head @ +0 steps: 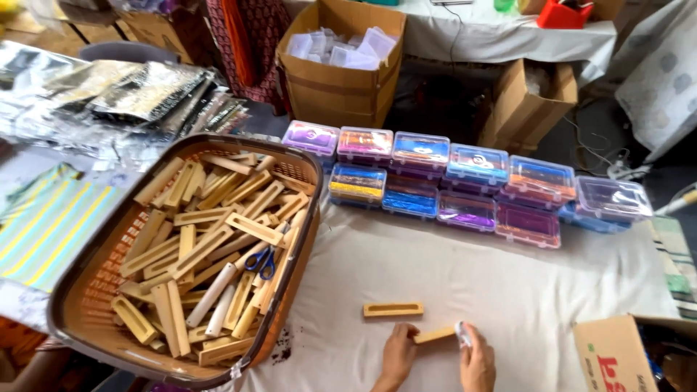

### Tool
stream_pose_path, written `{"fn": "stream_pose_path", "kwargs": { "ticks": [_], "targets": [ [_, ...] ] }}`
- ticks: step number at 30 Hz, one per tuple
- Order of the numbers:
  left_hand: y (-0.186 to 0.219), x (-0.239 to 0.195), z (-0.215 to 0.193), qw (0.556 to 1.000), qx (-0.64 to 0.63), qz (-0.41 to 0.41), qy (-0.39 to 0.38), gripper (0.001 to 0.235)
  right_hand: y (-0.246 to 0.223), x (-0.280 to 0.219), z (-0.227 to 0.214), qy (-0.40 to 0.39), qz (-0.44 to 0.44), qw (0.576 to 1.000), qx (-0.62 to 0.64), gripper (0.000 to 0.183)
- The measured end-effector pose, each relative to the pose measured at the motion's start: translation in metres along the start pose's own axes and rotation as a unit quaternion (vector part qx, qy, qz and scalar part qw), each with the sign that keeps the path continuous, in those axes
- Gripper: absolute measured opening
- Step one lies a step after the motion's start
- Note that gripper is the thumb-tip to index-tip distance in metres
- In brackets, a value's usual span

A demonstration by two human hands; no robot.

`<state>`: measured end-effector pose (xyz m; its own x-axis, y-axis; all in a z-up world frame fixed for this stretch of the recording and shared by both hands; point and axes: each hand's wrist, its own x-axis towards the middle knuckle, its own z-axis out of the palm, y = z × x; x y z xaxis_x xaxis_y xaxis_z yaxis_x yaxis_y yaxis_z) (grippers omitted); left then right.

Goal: The person wipes the surfaces of small wooden rectangular parts with a white cloth. They pick parts from a basket, wipe them on a white cloth-covered table, and place them back into the basket. The process is repeated for several parts.

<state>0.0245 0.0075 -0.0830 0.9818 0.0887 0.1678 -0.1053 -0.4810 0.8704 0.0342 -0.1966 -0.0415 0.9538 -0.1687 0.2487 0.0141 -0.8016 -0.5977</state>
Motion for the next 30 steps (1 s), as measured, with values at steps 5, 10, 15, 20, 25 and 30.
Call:
{"fn": "stream_pose_path", "kwargs": {
  "ticks": [5,10,15,20,25,30],
  "targets": [
    [-0.041,0.011,0.021,0.891,-0.323,-0.293,-0.124,0.034,-0.004,-0.026,0.055,-0.032,-0.157,0.987,0.007,0.065],
    [-0.011,0.012,-0.003,0.865,-0.324,-0.349,-0.161,0.037,0.016,-0.018,0.045,-0.121,-0.137,0.972,-0.15,0.074],
    [-0.012,0.022,-0.004,0.845,-0.331,-0.386,-0.166,0.04,-0.002,0.027,0.005,-0.064,-0.037,0.988,-0.139,0.062],
    [-0.029,0.023,0.0,0.828,-0.376,-0.38,-0.17,0.041,0.043,-0.016,0.088,-0.08,-0.047,0.984,-0.153,0.065],
    [-0.047,0.025,0.015,0.833,-0.364,-0.372,-0.187,0.042,0.071,-0.01,0.095,-0.112,-0.218,0.966,-0.083,0.066],
    [-0.034,0.025,0.006,0.822,-0.367,-0.398,-0.176,0.041,0.036,0.022,0.031,-0.103,-0.093,0.979,-0.148,0.063]
  ]
}}
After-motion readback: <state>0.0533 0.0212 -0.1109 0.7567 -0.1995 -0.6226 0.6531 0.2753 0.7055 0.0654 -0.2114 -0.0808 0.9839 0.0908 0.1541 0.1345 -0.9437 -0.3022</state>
